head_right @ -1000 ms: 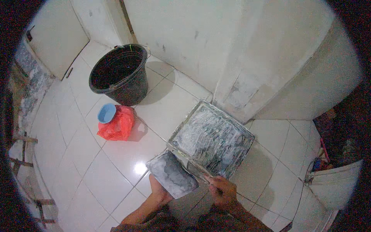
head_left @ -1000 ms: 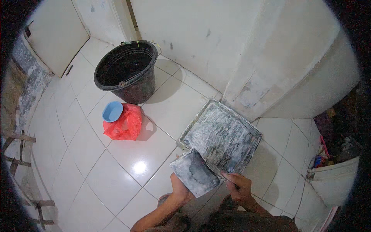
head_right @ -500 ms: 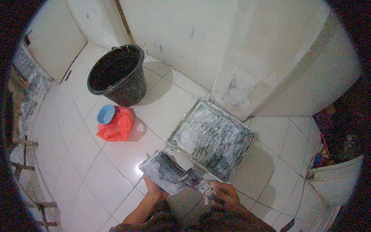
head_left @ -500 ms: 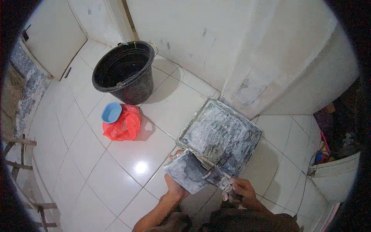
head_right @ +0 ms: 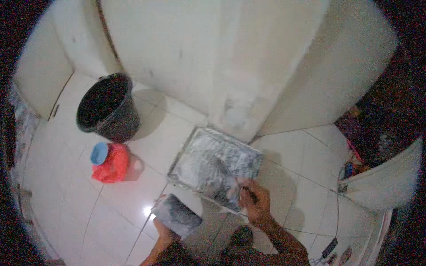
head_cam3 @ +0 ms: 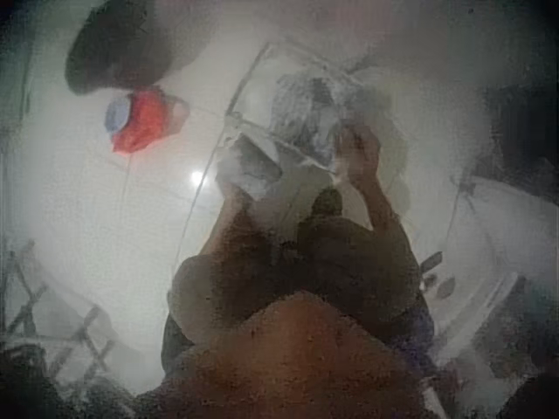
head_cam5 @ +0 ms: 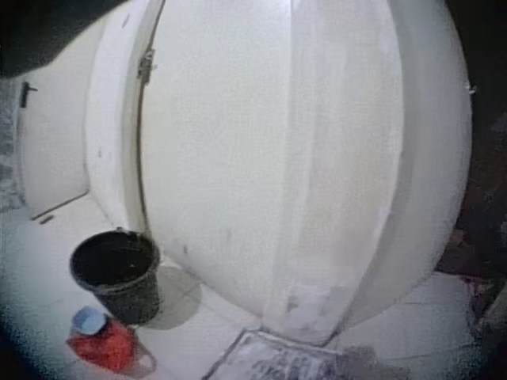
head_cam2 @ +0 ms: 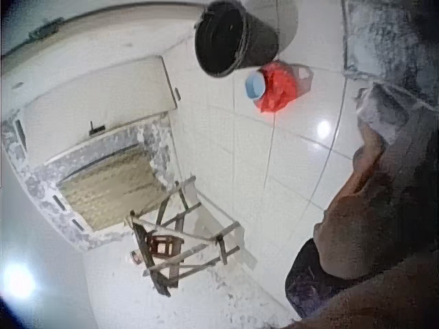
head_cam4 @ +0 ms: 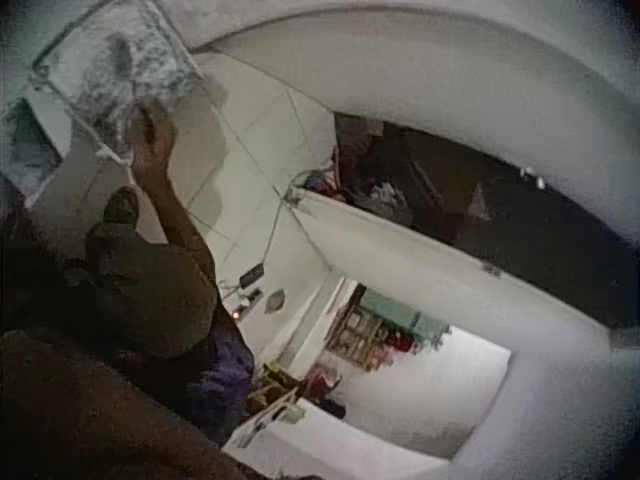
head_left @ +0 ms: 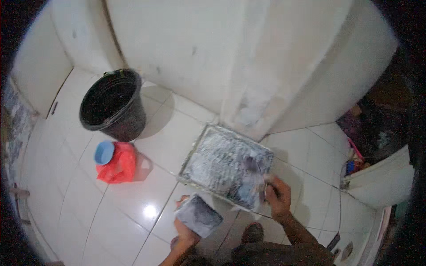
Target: Apply wall putty to a pillar or joint between walls using a putty knife and a hawk.
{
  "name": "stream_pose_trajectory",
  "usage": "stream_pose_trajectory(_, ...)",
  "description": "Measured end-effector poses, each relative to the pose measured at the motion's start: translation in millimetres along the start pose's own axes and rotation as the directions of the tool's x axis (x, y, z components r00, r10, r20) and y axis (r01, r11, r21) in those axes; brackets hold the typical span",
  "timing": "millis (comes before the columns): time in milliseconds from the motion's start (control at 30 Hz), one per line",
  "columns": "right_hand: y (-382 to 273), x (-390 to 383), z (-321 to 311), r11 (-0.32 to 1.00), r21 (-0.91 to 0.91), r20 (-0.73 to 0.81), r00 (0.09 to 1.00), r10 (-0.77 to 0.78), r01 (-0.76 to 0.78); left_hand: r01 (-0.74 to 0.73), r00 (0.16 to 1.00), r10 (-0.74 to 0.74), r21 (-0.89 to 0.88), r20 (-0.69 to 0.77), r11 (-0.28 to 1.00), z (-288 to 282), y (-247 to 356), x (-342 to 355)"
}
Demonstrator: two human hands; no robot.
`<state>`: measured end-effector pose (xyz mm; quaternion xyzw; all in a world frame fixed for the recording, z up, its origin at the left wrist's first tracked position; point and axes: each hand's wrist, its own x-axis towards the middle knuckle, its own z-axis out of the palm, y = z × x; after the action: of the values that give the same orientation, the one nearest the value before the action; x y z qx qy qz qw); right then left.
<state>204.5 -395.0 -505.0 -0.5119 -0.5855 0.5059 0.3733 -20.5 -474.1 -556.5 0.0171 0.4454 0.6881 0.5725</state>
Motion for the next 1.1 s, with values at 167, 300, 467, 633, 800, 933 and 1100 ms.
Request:
stream_pose_trajectory(167,16,85,-77,0.478,-0.743,-0.088,0.64,-0.763,0.469,-0.039,0.992,0.023,0.133,0.122,0.99,-11,1,4)
stream_pose_trajectory(300,9,114,-99,0.293,-0.891,-0.059,0.551,-0.832,0.347,0.017,0.984,0.003,-0.111,0.178,0.994,-23,-14,4)
stream_pose_trajectory(467,18,130,-107,0.258,-0.928,-0.048,0.601,-0.798,0.269,-0.037,0.95,0.114,-0.259,0.29,0.965,-31,-24,5)
stream_pose_trajectory(633,18,141,-108,0.237,-0.946,-0.057,0.602,-0.797,0.223,0.092,0.919,0.065,-0.374,0.389,0.923,-39,-26,7)
stream_pose_trajectory(800,13,150,-105,0.27,-0.925,-0.08,0.555,-0.828,0.269,0.11,0.881,0.119,-0.445,0.457,0.889,-33,-28,10)
stream_pose_trajectory(933,16,150,-108,0.262,-0.937,-0.092,0.56,-0.824,0.23,0.103,0.898,0.099,-0.423,0.428,0.9,-43,-34,16)
stream_pose_trajectory(1100,18,137,-110,0.287,-0.939,-0.127,0.583,-0.802,0.191,0.07,0.981,-0.024,-0.237,0.194,0.969,-17,-18,2)
